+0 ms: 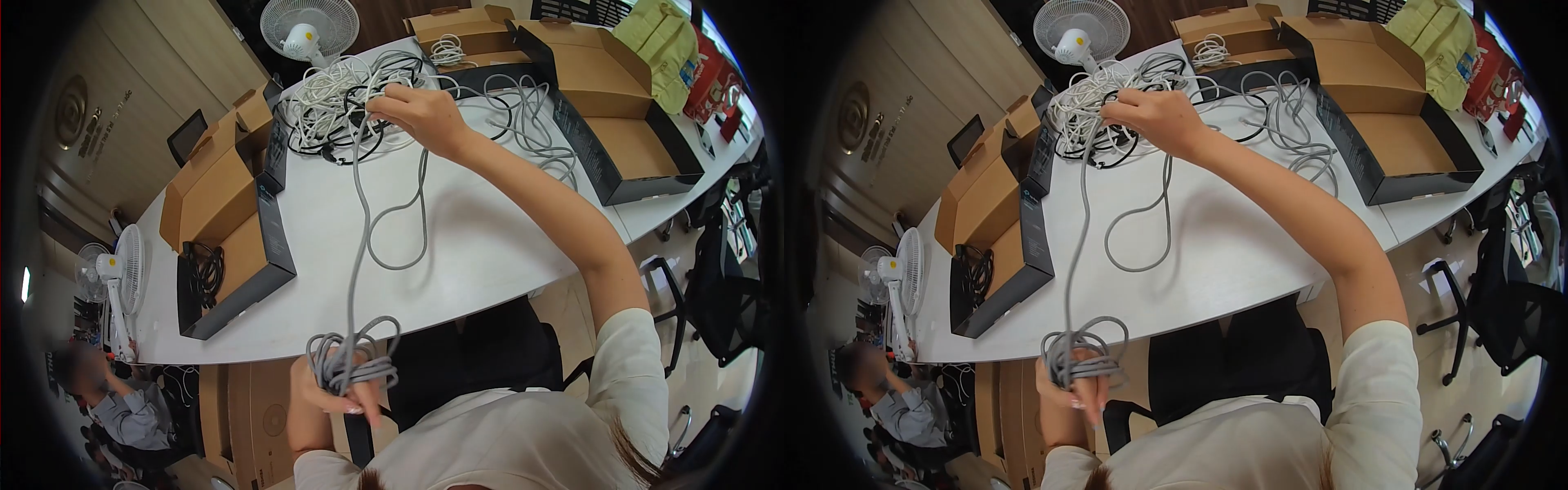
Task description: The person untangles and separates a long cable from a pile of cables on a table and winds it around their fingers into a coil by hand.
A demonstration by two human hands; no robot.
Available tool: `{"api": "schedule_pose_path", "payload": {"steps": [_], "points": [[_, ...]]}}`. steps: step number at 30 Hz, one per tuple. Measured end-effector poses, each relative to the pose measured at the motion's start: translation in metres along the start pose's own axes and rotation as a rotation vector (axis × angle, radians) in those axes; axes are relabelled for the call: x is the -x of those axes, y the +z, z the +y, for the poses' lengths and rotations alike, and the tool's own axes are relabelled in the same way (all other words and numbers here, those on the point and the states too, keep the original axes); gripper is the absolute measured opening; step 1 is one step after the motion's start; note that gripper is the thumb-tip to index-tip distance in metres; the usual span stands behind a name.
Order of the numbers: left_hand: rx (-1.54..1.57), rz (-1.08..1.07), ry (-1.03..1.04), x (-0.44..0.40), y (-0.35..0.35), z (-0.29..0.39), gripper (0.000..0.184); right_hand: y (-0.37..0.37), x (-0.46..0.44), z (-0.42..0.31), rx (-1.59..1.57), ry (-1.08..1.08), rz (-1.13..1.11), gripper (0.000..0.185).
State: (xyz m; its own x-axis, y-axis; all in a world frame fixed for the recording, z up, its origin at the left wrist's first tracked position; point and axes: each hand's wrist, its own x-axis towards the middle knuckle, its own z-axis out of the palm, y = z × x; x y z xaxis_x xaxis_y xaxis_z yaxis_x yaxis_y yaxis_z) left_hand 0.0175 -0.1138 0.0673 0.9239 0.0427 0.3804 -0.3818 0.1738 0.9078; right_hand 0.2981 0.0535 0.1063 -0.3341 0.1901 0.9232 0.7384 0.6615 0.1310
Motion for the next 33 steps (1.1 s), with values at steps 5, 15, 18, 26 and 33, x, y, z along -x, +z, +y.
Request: {"api": "schedule_pose_path", "payload": {"steps": [5, 15, 18, 26, 33], "points": [[0.376, -0.479, 0.714, -0.074, -0.023, -0.001, 0.045, 0.014, 0.026, 0.010, 0.026, 0.110, -0.126, 0.013], [-0.522, 1.368, 1.288, -0.107, -0.036, 0.063, 0.065, 0.006, 0.062, -0.014, 0.135, -0.470, -0.220, 0.014], [-1.269, 1.752, 0.981, -0.104, -0.059, 0.047, 0.056, 0.001, 0.056, -0.024, 0.117, -0.582, -0.160, 0.016], [-1.635, 1.194, -0.264, -0.061, -0.074, 0.006, 0.065, -0.020, 0.050, -0.020, 0.143, -0.602, -0.134, 0.014], [-1.849, 1.115, -0.350, -0.042, -0.074, -0.014, 0.046, -0.015, 0.054, -0.018, 0.128, -0.339, -0.298, 0.030]]}}
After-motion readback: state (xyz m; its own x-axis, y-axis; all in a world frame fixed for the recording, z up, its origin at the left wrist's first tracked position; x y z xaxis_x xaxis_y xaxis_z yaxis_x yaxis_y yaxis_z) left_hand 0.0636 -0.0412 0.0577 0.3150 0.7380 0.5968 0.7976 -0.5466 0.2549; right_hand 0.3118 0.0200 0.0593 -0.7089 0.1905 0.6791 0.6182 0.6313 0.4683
